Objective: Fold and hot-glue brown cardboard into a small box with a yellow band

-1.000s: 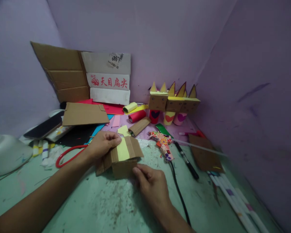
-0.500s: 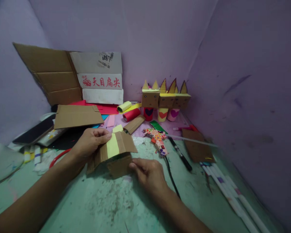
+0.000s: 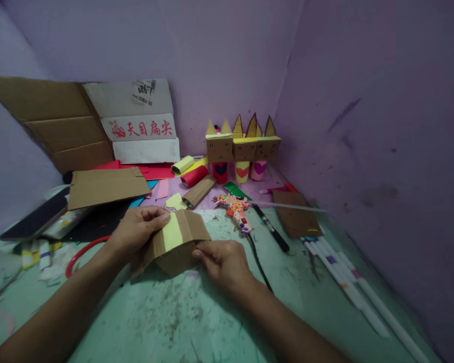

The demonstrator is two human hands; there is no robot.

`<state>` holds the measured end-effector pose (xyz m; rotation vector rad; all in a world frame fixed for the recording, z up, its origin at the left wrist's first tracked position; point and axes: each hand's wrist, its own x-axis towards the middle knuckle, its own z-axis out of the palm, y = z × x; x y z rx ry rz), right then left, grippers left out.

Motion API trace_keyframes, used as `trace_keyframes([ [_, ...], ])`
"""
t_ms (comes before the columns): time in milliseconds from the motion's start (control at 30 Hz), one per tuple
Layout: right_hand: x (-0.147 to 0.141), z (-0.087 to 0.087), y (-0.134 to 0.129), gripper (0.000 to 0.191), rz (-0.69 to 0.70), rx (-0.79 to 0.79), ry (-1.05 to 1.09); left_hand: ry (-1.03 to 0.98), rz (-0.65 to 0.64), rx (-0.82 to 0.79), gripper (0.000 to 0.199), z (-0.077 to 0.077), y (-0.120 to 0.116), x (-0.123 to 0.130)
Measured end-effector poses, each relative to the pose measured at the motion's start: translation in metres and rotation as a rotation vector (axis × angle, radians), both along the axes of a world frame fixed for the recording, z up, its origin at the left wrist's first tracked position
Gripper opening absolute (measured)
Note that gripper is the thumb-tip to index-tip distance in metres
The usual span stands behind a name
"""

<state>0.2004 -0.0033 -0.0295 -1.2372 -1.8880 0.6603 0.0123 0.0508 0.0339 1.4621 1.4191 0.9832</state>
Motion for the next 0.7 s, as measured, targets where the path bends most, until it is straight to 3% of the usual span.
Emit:
trace_keyframes([
  [567, 0.0009, -0.0022, -0.0016, 0.030, 0.020, -0.088, 0.040, 0.163, -0.008, 0.037, 0.022, -0.0092, -0.0022, 0.0038],
  [700, -0.0010, 0.0014, -0.0053, 0.022, -0.064, -0.109, 0.000, 0.197, -0.006, 0.064, 0.021, -0.0101, -0.0031, 0.0042],
])
